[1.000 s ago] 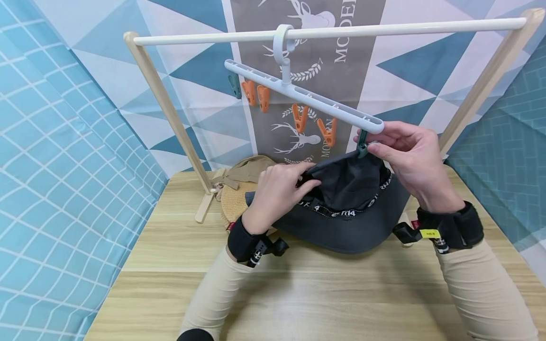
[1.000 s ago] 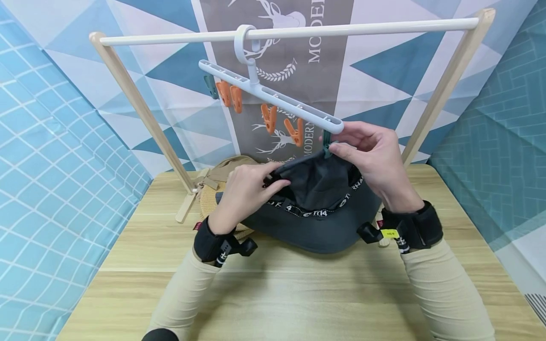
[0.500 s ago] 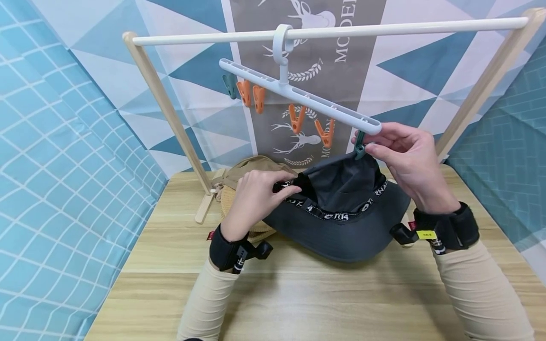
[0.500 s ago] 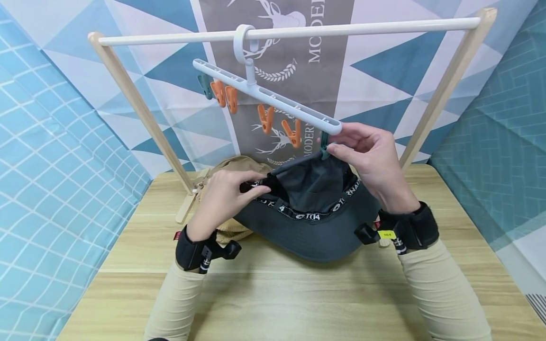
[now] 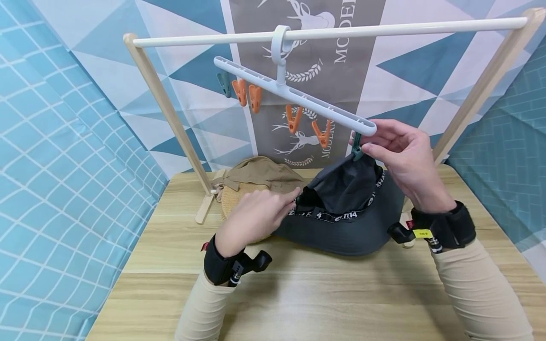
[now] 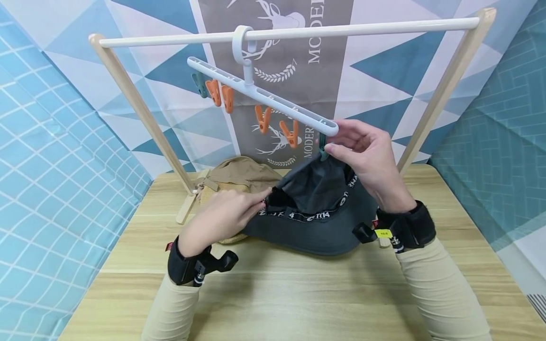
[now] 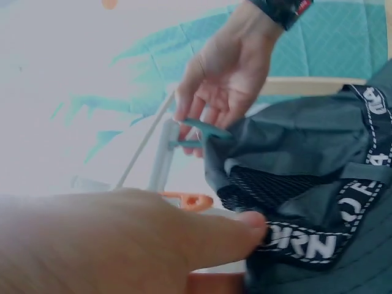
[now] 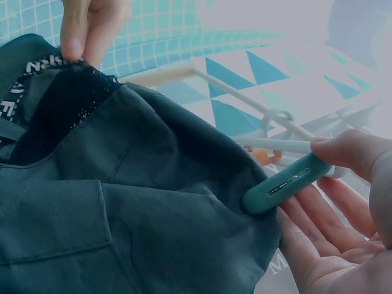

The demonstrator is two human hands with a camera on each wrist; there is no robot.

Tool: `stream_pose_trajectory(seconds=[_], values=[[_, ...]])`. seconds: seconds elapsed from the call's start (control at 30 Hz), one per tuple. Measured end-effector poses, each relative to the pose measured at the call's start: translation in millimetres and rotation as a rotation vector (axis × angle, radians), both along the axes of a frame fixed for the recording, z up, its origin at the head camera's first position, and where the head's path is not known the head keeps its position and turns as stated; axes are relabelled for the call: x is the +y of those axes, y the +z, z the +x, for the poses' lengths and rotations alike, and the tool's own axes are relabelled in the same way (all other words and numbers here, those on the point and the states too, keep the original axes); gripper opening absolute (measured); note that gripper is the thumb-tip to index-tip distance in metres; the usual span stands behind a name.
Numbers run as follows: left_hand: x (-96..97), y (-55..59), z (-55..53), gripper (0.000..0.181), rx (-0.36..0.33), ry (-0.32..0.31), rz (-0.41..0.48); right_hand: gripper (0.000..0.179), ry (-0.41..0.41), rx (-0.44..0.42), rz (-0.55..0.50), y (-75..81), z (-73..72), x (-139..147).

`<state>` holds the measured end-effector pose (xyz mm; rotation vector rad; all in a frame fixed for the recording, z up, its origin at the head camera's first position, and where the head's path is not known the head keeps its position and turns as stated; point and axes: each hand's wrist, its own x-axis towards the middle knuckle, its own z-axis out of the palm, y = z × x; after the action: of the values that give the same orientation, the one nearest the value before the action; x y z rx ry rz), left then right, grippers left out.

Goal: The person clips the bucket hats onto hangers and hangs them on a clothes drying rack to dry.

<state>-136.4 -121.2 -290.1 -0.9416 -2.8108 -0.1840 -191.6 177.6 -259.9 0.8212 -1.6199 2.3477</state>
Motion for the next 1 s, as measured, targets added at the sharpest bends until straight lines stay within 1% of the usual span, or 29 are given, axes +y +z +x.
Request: stream_pose_trajectory(seconds=[0.07, 0.17, 0.27, 0.37, 0.43, 0.53, 0.63, 0.73, 0.83, 0.9, 1.0], values=[[0.5, 1.5, 3.5, 0.039, -0.034, -0.042, -0.029, 0.041, -0.025, -0.001, 0.01, -0.3, -0.4, 0], [2.0, 2.6, 7.3, 0.039, -0.053, -0.104, -0.056, 0.039, -0.063, 0.004, 0.012, -0.7, -0.9, 0], [4.3, 2.8, 9.8, 0.035, -0.043, -0.167, -0.056, 0.038, -0.081, 0.0, 0.008, -0.3, -1.3, 1], [7.7, 1.3, 9.8, 0.029, -0.036, -0.232, -0.041, 0.036, -0.085, -0.007, 0.002, 0.2, -1.9, 0], [9.7, -0.2, 8.6, 0.024, -0.037, -0.264, -0.031, 0.034, -0.09, -0.015, -0.002, 0.1, -2.6, -1], [12.5, -2.4, 6.5, 0.019, -0.03, -0.296, -0.008, 0.033, -0.116, -0.024, 0.011, 0.1, -3.4, -2], [16.5, -4.8, 4.7, 0.018, -0.024, -0.324, 0.034, 0.033, -0.147, -0.025, 0.01, 2.1, -4.4, -1], [21.9, -7.5, 2.3, 0.024, -0.02, -0.348, 0.086, 0.033, -0.169, -0.008, -0.02, 6.3, -7.1, -1], [27.4, -10.6, -0.7, 0.033, -0.012, -0.361, 0.145, 0.035, -0.174, 0.009, -0.064, 11.6, -11.3, -2], [30.7, -13.1, -3.1, 0.037, -0.003, -0.37, 0.189, 0.036, -0.182, 0.006, -0.078, 15.4, -14.3, -3], [35.5, -16.9, -6.7, 0.04, 0.031, -0.388, 0.254, 0.038, -0.186, 0.003, -0.111, 21.3, -20.1, -4]])
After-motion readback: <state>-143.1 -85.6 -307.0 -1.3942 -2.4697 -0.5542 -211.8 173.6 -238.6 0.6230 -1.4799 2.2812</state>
